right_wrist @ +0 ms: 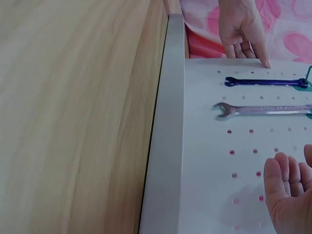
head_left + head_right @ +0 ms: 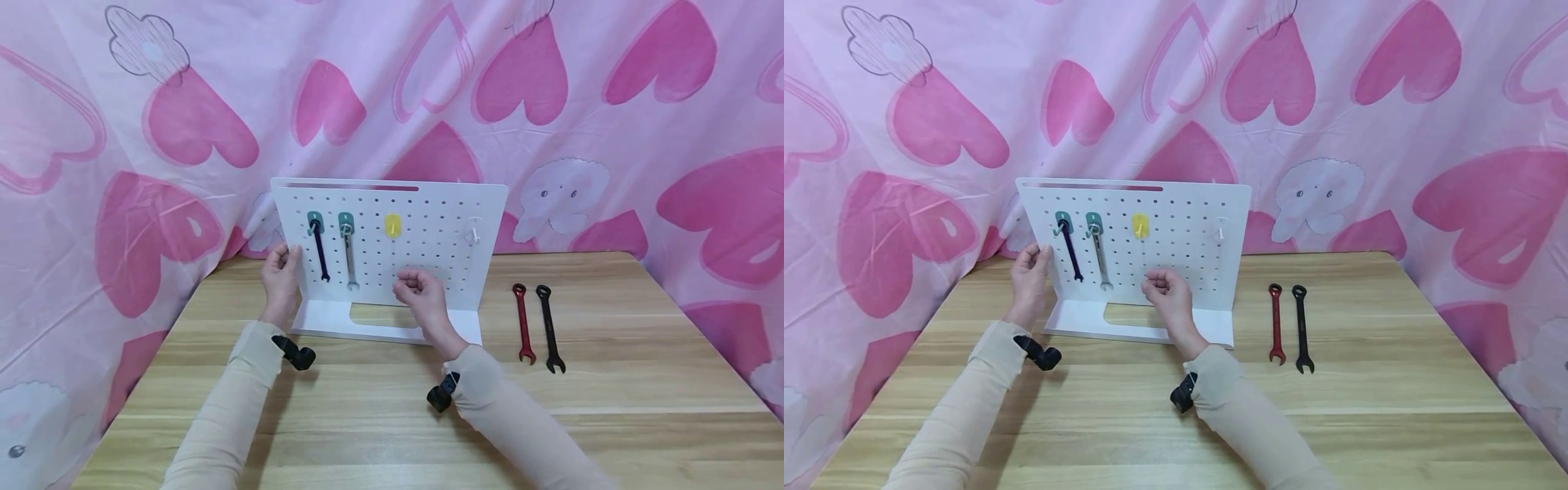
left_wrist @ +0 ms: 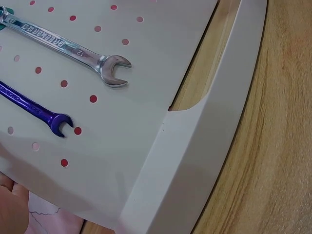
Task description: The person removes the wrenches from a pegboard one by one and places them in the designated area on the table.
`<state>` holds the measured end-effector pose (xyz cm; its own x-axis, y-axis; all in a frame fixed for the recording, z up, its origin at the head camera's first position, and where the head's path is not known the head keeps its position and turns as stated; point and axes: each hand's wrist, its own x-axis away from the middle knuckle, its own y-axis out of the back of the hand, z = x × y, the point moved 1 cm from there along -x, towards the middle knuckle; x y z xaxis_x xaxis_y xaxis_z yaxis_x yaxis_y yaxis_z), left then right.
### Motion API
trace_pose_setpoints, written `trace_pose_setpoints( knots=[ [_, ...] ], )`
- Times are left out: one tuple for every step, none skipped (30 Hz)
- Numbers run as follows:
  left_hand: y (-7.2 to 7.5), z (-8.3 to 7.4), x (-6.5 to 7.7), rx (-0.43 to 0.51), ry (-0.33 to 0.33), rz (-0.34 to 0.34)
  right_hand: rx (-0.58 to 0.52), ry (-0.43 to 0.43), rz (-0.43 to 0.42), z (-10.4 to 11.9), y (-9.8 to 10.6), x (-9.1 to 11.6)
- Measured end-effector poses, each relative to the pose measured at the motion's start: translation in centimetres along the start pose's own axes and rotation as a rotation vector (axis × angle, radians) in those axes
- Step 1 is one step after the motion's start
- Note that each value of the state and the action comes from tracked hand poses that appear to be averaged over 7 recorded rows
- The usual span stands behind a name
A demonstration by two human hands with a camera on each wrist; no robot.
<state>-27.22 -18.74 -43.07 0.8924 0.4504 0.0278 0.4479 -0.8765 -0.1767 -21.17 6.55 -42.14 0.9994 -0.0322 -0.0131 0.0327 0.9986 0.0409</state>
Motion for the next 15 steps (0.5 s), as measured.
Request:
trace_pose_setpoints(
  knots=[
    [0.0, 0.0, 0.0, -0.008, -0.001, -0.002, 0.002, 0.005, 0.001, 0.0, -0.3, -0.1],
    [0.0, 0.0, 0.0, -0.017, -0.002, -0.004, 0.007, 0.008, 0.003, 0.0, -0.5, -0.1],
    [0.0, 0.1, 0.0, -0.024, -0.002, -0.006, 0.009, 0.010, 0.005, 0.0, -0.8, -0.2],
    [0.0, 0.0, 0.0, -0.032, 0.000, -0.007, 0.007, 0.017, 0.008, 0.1, -1.0, -0.2],
    [0.0, 0.0, 0.0, -0.038, 0.001, -0.008, 0.005, 0.020, 0.008, 0.1, -1.2, -0.2],
    [0.0, 0.0, 0.0, -0.045, 0.002, -0.007, 0.001, 0.026, 0.009, 0.1, -1.4, -0.3],
    [0.0, 0.0, 0.0, -0.045, 0.002, -0.007, -0.004, 0.030, 0.008, 0.2, -1.6, -0.3],
    [0.0, 0.0, 0.0, -0.044, 0.002, -0.006, -0.008, 0.030, 0.006, 0.2, -1.8, -0.4],
    [0.0, 0.0, 0.0, -0.045, 0.004, -0.006, -0.008, 0.030, 0.002, 0.2, -2.0, -0.4],
    [0.0, 0.0, 0.0, -0.046, 0.004, -0.005, -0.007, 0.031, -0.003, 0.2, -2.2, -0.5],
    [0.0, 0.0, 0.0, -0.045, 0.003, -0.005, -0.005, 0.023, -0.007, 0.2, -2.4, -0.6],
    [0.0, 0.0, 0.0, -0.046, 0.004, -0.005, -0.004, 0.023, -0.010, 0.2, -2.6, -0.6],
    [0.0, 0.0, 0.0, -0.046, 0.004, -0.006, 0.000, 0.018, -0.013, 0.2, -2.8, -0.7],
    [0.0, 0.0, 0.0, -0.045, 0.004, -0.007, 0.004, 0.014, -0.015, 0.3, -3.0, -0.8],
    [0.0, 0.0, 0.0, -0.044, 0.004, -0.008, 0.005, 0.013, -0.015, 0.2, -3.3, -0.9]
  ],
)
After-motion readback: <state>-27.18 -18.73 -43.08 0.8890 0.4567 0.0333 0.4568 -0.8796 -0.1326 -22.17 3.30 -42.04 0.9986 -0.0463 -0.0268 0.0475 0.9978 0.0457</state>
